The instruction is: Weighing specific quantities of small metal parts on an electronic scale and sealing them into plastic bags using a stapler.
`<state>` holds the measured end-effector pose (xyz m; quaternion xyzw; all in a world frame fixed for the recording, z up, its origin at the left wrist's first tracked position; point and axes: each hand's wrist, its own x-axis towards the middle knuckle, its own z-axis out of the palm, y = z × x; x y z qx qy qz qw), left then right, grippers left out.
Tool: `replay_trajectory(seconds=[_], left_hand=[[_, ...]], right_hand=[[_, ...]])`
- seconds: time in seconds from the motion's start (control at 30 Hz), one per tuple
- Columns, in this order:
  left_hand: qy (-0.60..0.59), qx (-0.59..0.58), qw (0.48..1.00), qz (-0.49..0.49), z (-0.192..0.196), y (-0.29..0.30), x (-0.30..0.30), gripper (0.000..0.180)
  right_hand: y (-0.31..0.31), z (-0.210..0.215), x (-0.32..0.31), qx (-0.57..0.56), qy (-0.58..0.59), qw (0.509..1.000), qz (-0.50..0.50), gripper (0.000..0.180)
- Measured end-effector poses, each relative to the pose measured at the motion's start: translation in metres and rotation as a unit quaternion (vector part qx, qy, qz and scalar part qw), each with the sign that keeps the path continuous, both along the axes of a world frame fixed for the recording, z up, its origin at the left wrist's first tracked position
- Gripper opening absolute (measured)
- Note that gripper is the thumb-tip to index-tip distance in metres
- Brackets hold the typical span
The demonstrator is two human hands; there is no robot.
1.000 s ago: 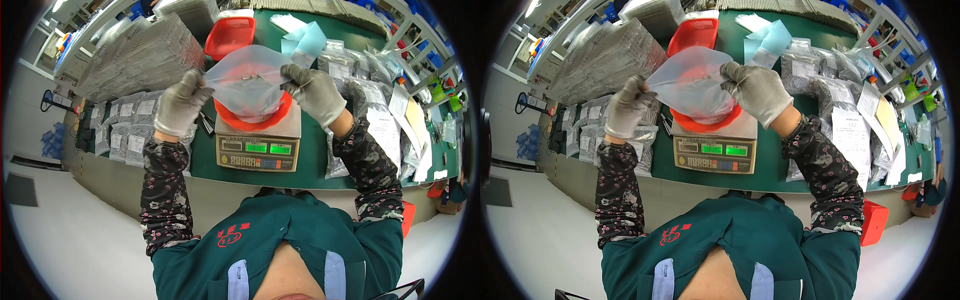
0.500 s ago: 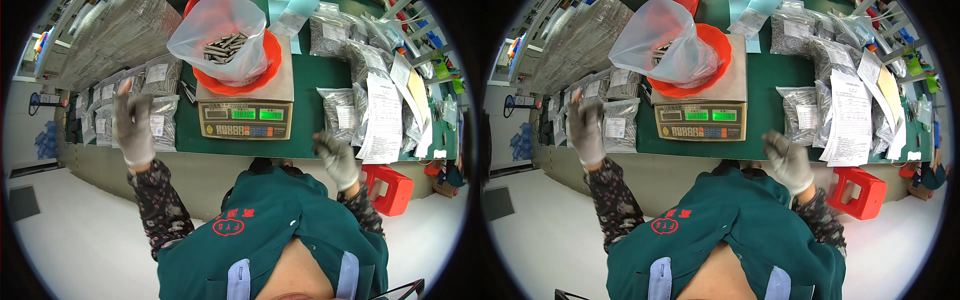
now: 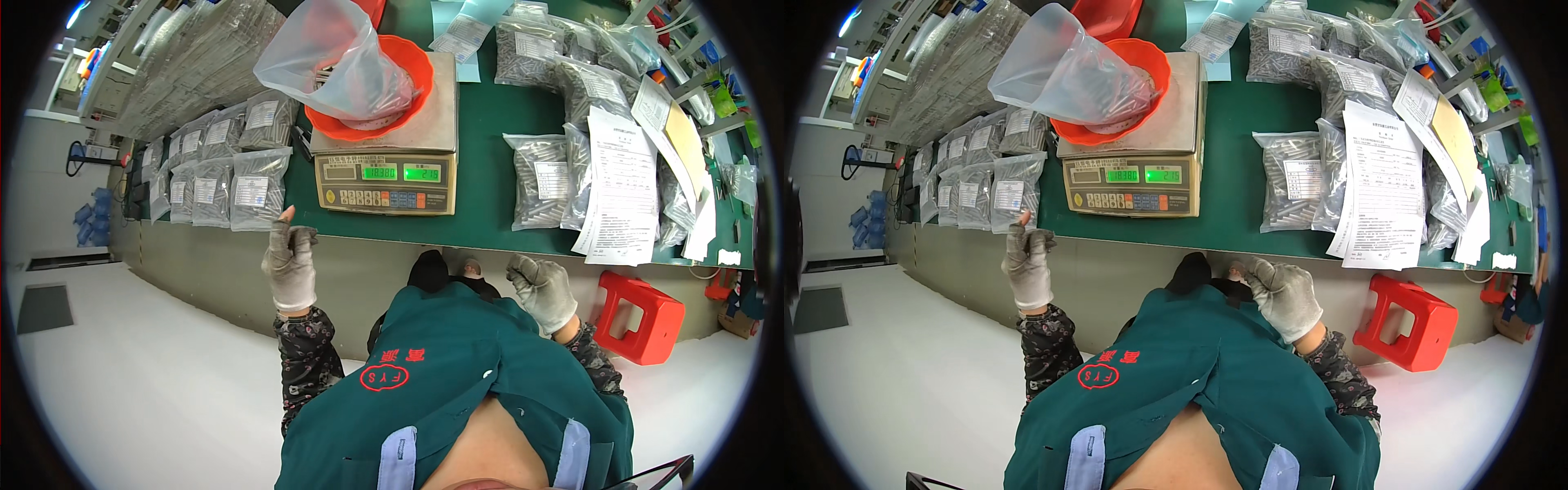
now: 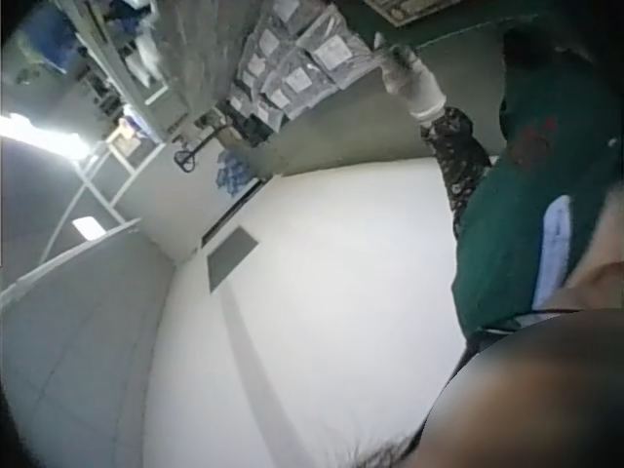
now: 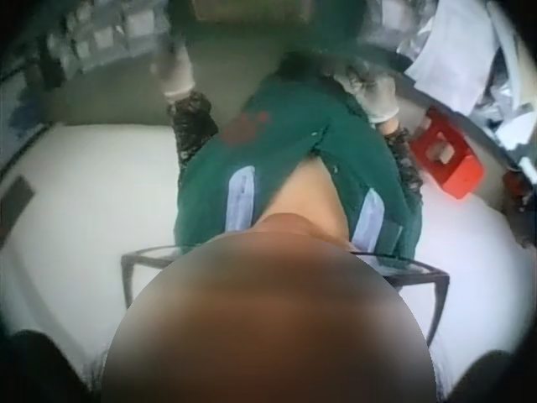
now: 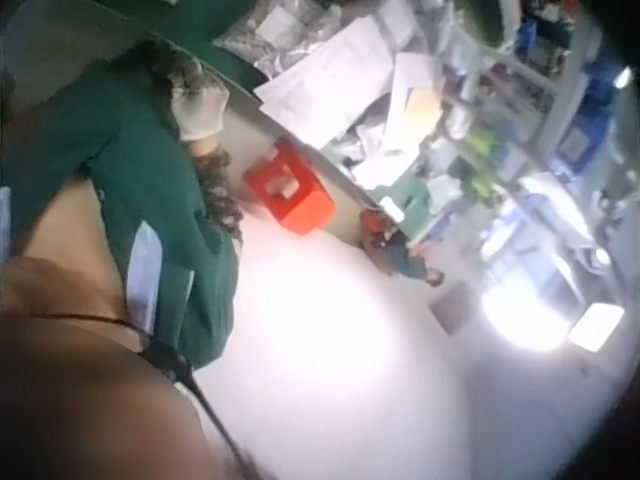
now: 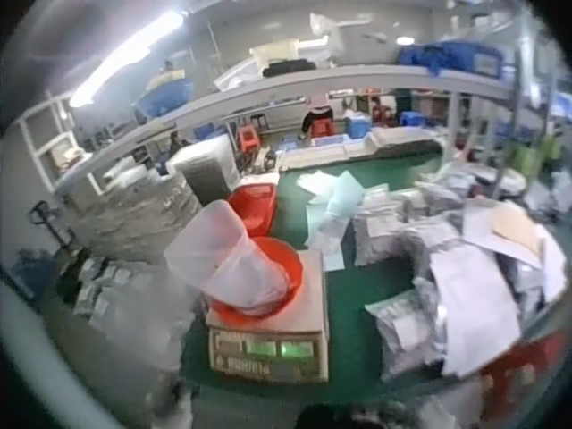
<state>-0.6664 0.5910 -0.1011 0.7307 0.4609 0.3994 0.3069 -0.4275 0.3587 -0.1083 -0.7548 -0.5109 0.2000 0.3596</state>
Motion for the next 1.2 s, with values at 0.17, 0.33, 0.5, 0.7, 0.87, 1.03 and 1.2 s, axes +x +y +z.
replay_trajectory(seconds=[0.17,0.33,0.5,0.7,0.87,1.03,1.2], left_hand=[[0.073,0.021,0.997,-0.003,-0.01,-0.011,-0.007,0.03],[0.083,0.042,0.996,-0.007,-0.012,-0.009,-0.01,0.029],[0.081,0.04,0.994,-0.065,-0.02,0.015,0.002,0.025],[0.069,0.101,0.98,-0.156,-0.018,0.054,0.011,0.026],[0.076,0.133,0.969,-0.193,-0.016,0.076,-0.003,0.031],[0.045,0.134,0.973,-0.184,-0.031,0.091,-0.015,0.035],[0.051,0.091,0.979,-0.173,-0.042,0.102,-0.029,0.033]], right_hand=[[-0.003,-0.011,-0.004,0.016,-0.006,1.0,0.019,0.005],[0.01,0.005,0.009,-0.001,-0.027,0.999,0.037,0.006],[0.046,0.047,0.028,0.067,0.07,0.995,-0.013,0.01],[0.166,0.164,0.022,0.251,-0.132,0.957,0.055,0.017],[0.297,0.182,0.007,-0.041,-0.284,0.93,0.228,0.025],[0.349,0.153,-0.005,-0.378,-0.39,0.793,0.275,0.027],[0.352,0.141,-0.012,-0.346,-0.389,0.812,0.265,0.027]])
